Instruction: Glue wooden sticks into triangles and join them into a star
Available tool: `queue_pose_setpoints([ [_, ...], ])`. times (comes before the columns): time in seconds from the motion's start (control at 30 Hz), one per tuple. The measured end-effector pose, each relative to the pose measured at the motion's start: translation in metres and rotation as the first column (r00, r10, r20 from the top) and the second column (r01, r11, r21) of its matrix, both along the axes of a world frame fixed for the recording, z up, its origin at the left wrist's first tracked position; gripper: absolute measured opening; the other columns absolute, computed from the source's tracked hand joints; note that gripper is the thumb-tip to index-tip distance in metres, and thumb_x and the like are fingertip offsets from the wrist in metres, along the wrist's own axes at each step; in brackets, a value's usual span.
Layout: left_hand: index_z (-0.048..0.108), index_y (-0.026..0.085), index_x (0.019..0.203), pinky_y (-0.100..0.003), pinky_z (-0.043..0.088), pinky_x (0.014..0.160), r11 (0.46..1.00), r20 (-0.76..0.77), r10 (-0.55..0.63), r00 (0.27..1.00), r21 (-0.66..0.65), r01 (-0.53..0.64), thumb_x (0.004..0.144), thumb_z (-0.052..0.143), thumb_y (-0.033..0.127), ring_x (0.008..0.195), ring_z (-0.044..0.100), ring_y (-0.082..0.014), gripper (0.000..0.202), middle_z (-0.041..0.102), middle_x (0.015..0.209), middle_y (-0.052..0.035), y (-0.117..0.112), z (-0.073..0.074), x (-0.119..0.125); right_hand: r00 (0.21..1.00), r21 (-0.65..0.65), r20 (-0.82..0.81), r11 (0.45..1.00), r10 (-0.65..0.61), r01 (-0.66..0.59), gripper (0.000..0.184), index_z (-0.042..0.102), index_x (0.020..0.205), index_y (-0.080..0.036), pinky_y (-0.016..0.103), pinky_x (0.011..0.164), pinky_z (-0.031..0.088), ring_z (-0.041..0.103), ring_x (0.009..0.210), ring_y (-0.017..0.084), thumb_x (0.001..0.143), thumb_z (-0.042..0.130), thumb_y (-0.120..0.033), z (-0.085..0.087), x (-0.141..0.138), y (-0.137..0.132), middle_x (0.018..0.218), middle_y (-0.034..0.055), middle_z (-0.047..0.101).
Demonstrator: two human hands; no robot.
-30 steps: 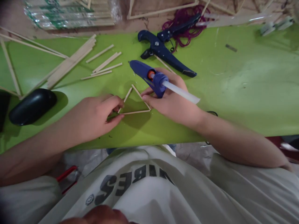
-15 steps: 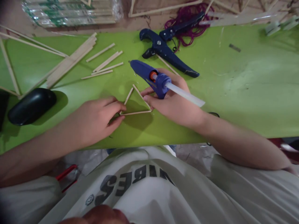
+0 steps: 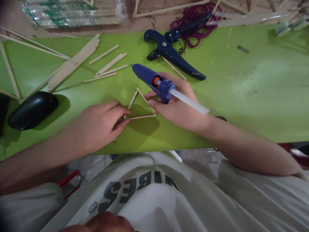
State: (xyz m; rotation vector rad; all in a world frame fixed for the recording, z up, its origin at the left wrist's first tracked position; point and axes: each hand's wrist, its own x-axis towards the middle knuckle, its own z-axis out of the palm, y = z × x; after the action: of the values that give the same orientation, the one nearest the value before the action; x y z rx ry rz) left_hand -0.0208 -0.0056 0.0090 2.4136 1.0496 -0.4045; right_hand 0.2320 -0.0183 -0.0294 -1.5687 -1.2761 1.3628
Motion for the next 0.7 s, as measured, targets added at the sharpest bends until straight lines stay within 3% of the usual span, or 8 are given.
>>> queue_pose_setpoints([
  [0.4,0.081,0.017,0.122,-0.041,0.065,0.090,1.000,-0.002,0.003,1.000,0.023,-0.003,0.117,0.055,0.021,0.100,0.080,-0.0268,0.026,0.079,0.122,-0.0119,-0.0012,-0.0024,-0.0012,1.000,-0.022,0.024,1.000,0.009,-0.008,0.025,0.076,0.094,-0.028,0.035,0.067,0.074,0.087,0.094,0.027,0.081,0.095,-0.019,0.0040,-0.0002,0.0001,0.105,0.0052,0.090],
  [0.7,0.080,0.017,0.122,-0.042,0.064,0.090,1.000,0.028,-0.010,1.000,0.006,0.009,0.117,0.052,0.020,0.099,0.079,-0.0268,0.028,0.078,0.124,-0.0135,-0.0001,-0.0030,-0.0048,1.000,-0.030,0.020,1.000,0.003,-0.003,0.035,0.079,0.109,-0.031,0.042,0.069,0.076,0.086,0.093,0.030,0.081,0.098,-0.024,0.0029,0.0013,-0.0013,0.105,0.0064,0.090],
])
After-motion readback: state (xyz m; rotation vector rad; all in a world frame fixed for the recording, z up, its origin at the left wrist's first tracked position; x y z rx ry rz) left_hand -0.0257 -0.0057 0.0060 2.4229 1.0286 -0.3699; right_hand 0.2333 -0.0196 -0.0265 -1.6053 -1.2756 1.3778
